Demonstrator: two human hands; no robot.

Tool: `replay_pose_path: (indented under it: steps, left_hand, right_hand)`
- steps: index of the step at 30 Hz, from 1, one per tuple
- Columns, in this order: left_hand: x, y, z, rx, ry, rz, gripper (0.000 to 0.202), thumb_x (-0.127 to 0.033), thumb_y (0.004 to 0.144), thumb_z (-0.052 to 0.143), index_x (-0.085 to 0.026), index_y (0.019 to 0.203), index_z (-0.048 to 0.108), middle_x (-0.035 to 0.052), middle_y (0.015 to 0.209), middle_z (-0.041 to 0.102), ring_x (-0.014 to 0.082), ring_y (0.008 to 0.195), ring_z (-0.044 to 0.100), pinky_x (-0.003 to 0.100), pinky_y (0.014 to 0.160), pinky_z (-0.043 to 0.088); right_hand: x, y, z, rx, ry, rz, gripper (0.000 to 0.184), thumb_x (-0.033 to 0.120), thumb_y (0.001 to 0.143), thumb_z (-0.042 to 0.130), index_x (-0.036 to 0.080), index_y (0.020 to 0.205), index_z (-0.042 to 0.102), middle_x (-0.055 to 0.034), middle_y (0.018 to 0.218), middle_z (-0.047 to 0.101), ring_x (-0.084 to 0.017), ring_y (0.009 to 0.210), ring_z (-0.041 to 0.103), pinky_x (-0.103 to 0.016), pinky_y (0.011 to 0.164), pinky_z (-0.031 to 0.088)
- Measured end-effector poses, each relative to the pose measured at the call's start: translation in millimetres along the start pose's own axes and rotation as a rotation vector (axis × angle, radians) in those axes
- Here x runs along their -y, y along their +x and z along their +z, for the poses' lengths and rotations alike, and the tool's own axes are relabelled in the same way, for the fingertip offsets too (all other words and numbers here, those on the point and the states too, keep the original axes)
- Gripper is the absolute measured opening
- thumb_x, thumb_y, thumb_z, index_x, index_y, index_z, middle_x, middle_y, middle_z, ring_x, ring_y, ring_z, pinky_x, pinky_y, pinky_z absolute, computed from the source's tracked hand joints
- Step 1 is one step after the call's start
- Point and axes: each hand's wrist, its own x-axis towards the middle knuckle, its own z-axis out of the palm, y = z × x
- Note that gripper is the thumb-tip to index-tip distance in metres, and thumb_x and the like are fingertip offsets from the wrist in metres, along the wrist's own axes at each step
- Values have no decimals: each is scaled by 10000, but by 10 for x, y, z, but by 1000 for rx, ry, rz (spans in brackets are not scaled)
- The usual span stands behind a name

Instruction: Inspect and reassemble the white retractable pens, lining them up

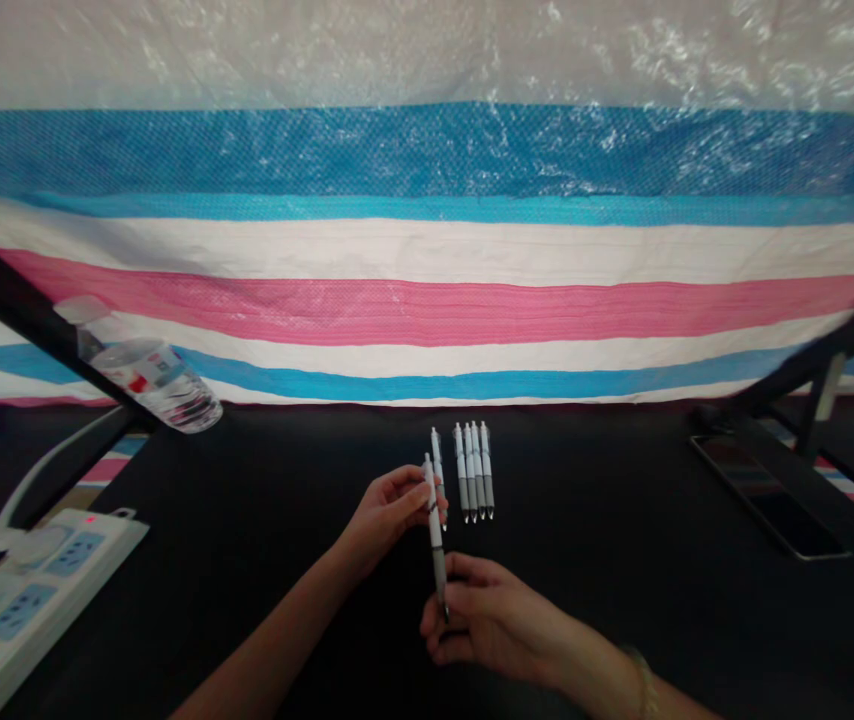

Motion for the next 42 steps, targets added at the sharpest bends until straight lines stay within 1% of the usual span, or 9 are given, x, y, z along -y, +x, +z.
replay_pose_path:
  steps: [3, 5, 9, 15, 19, 24, 28, 34, 42]
  left_hand:
    - [-7, -6, 11, -9, 0, -1, 312, -351, 743, 817, -112, 900, 692, 76, 744, 723, 155, 657, 671, 265, 667, 548]
    - [-5, -8, 14, -12, 10, -5, 310, -351, 743, 816, -114, 897, 691, 75, 743, 724, 159, 662, 673, 271, 674, 548]
    - [-1, -11, 19, -2, 26, 1, 305, -356, 747, 813, -117, 890, 688, 77, 746, 727, 162, 663, 675, 270, 667, 544]
    - [0, -15, 22, -1, 30, 6, 309, -355, 745, 815, -115, 894, 691, 83, 747, 730, 165, 655, 677, 269, 656, 541]
    - [16, -10, 7, -9, 17, 12, 308, -357, 739, 820, -122, 889, 689, 76, 751, 729, 167, 668, 681, 279, 675, 553]
    - [17, 0, -4, -7, 25, 0, 302, -355, 752, 811, -118, 897, 691, 77, 758, 731, 156, 672, 679, 260, 670, 552]
    - [20, 6, -7, -30, 7, 5, 309, -358, 743, 818, -122, 894, 688, 73, 756, 728, 157, 678, 677, 273, 687, 558]
    - [2, -20, 29, -56, 17, 13, 325, -368, 716, 836, -125, 873, 688, 73, 741, 730, 157, 651, 675, 263, 651, 548]
    - [5, -40, 74, -115, -16, 19, 358, -380, 667, 867, -129, 827, 667, 68, 705, 736, 146, 610, 667, 251, 620, 543]
  right_hand:
    - [20, -2, 12, -13, 11, 14, 375, 334, 809, 755, 121, 1056, 571, -117, 910, 736, -197, 787, 707, -335, 752, 484]
    - [22, 0, 9, -18, 9, 24, 356, 383, 836, 723, 106, 1013, 587, -121, 893, 733, -205, 794, 711, -339, 752, 487]
    - [12, -1, 1, -6, -20, 14, 353, 315, 793, 773, 131, 1011, 565, -116, 920, 735, -214, 808, 716, -341, 751, 486]
    - [20, -10, 20, 0, -53, 29, 344, 334, 800, 767, 119, 984, 572, -113, 903, 732, -218, 831, 718, -336, 761, 486]
    - [3, -11, 0, -1, -50, 35, 393, 372, 822, 739, 125, 1066, 556, -132, 945, 738, -232, 843, 724, -348, 766, 487]
    - [-10, -8, -16, -8, -64, 40, 346, 356, 812, 749, 129, 982, 551, -130, 898, 747, -239, 823, 736, -320, 730, 488]
    - [7, -10, 7, 10, -61, 50, 406, 390, 835, 718, 119, 1081, 542, -143, 933, 741, -243, 823, 740, -308, 712, 490]
    - [-35, 24, -70, 52, -130, 66, 392, 435, 819, 725, 151, 949, 487, -87, 781, 723, -211, 671, 734, -226, 556, 472]
    - [-49, 52, -106, 83, -190, 54, 470, 482, 758, 757, 212, 878, 391, -15, 611, 703, -130, 416, 639, -131, 356, 348]
